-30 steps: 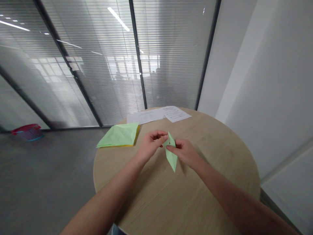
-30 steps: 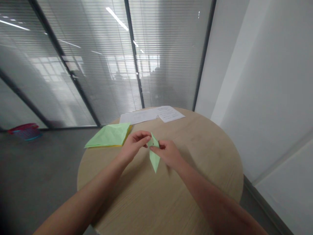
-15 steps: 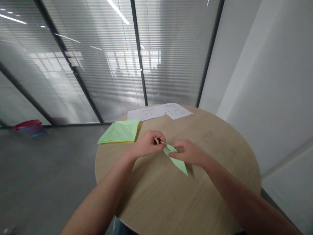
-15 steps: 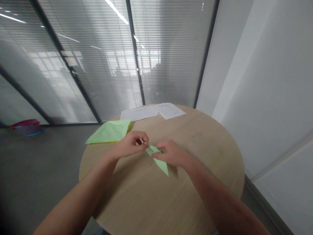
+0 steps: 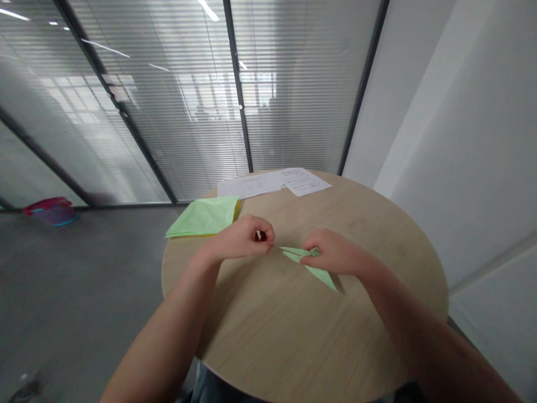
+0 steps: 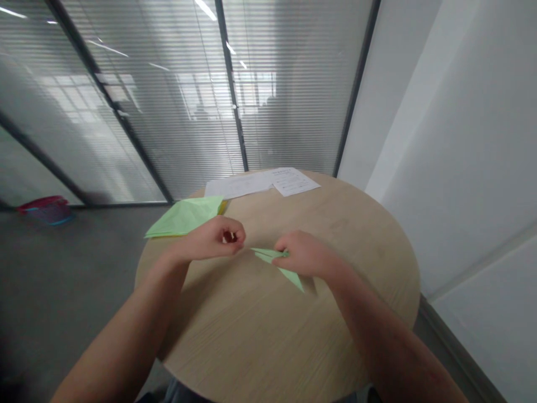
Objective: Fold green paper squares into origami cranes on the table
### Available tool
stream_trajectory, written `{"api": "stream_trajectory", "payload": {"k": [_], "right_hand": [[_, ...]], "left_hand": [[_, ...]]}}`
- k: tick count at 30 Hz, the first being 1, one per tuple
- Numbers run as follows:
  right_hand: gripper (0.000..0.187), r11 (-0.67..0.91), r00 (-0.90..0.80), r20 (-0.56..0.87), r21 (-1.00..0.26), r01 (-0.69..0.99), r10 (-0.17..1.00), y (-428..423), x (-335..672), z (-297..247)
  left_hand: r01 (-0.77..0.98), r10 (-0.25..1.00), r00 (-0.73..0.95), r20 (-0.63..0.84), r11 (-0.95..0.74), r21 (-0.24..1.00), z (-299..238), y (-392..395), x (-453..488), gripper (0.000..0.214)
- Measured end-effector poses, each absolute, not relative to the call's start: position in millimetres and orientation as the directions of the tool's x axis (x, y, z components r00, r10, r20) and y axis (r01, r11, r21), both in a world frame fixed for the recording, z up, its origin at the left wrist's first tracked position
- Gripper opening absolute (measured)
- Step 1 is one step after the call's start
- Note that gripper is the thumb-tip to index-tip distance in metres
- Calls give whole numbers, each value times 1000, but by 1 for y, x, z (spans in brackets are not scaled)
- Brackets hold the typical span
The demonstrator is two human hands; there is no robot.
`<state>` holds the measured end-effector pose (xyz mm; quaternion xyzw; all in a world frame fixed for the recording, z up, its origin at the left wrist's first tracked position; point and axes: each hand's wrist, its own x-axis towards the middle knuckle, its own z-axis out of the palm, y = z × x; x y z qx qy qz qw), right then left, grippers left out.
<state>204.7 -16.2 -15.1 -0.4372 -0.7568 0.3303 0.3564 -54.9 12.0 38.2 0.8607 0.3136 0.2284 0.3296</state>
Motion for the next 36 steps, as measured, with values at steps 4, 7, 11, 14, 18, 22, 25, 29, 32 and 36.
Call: {"api": "stream_trajectory", "payload": {"k": [4,7,11,14,18,22,25,29,32,36], "right_hand": [[24,424,-350,274,-766,484,896,-6,208,-13],[28,310,-268,226,-892,330,937,-1,203,-14],[40,290,-160,256,-926,244,953,-1,193,-19],[44,329,-137,303,-910,251,943,-1,187,-24],[43,382,-166,349,-888,256,922,1,183,-29],[28,449,-151,425,-866,221,893,4,183,-30],[20,514,-45,516,-836,192,855,5,185,-29],[21,477,37,480,-875,81,876,6,186,-30],[24,415,25,415,-909,-24,910,7,185,-30],[26,389,30,388,-920,-52,921,6,183,-30]], "left_hand": [[254,815,440,377,-516,818,35,22,-56,10],[121,871,170,462,-483,867,22,25,-40,17],[94,910,214,355,-381,920,1,22,-12,23],[102,899,331,285,-334,937,-10,18,0,24],[80,902,322,287,-328,941,-14,19,1,23],[59,909,278,311,-339,939,-16,25,-3,23],[22,906,263,333,-351,936,-17,27,-6,25],[-31,895,258,365,-370,929,-15,27,-6,25],[-45,898,228,375,-375,926,-13,26,-6,26],[-17,888,224,401,-408,913,-13,24,-5,27]]}}
